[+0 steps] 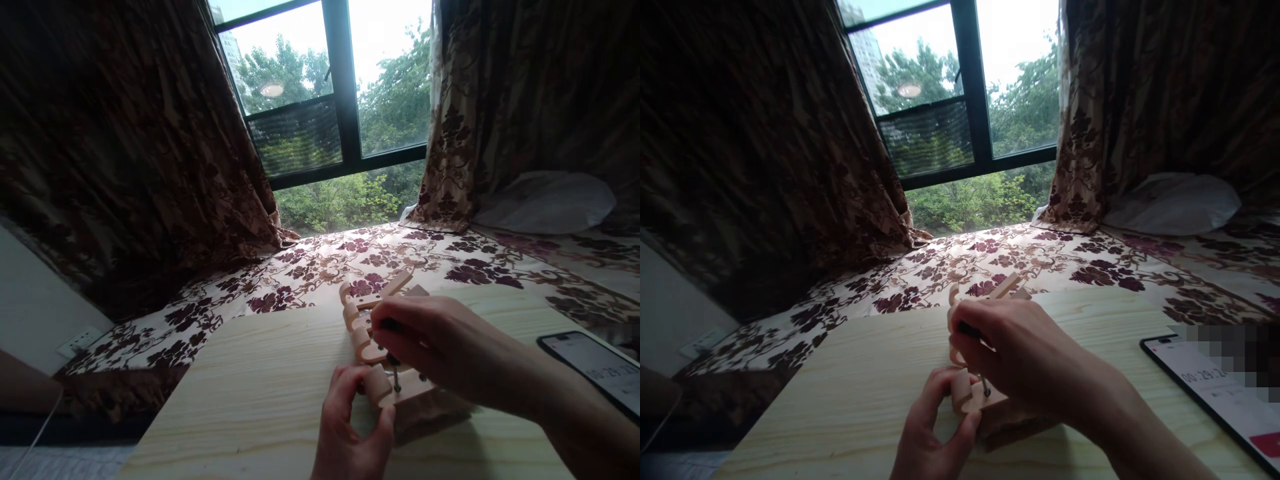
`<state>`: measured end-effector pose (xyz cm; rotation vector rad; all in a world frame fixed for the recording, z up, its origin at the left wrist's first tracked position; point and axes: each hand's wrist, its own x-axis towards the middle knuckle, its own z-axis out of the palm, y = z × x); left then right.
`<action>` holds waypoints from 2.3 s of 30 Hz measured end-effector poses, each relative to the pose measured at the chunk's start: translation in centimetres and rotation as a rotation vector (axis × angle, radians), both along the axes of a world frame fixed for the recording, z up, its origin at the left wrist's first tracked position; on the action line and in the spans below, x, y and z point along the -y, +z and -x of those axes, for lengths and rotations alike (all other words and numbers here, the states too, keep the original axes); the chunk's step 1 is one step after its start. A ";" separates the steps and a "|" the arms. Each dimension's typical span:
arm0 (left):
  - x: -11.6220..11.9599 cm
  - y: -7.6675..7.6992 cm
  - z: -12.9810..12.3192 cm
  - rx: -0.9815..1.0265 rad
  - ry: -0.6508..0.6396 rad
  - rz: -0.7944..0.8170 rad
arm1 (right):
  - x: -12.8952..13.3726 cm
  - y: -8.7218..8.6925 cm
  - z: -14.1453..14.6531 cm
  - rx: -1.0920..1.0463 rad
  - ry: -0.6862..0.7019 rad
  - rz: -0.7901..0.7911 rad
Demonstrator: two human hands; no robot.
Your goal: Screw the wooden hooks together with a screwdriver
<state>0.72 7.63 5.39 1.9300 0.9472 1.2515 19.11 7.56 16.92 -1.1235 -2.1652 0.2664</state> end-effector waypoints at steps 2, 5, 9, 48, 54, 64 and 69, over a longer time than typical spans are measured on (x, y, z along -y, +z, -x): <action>0.0 -0.2 -0.2 0.041 0.022 0.000 | -0.2 -0.2 0.0 0.010 -0.044 -0.016; 0.0 -0.3 -0.4 0.065 0.028 0.003 | -0.3 -0.4 -0.2 0.027 -0.153 -0.017; 0.1 -0.2 -0.5 0.077 0.034 0.009 | 0.1 -0.1 -0.3 0.008 -0.059 0.018; -0.2 0.0 0.3 -0.067 -0.016 -0.020 | 0.3 0.0 -0.2 0.004 -0.117 0.035; -0.1 0.0 0.1 -0.043 -0.016 -0.011 | 0.1 0.0 -0.4 0.018 -0.079 0.031; 0.0 -0.1 -0.1 -0.013 -0.016 0.012 | 0.2 0.0 -0.1 -0.038 -0.008 0.044; 0.0 -0.3 -0.2 0.029 0.013 0.002 | -0.5 -0.5 -0.2 0.007 -0.170 0.008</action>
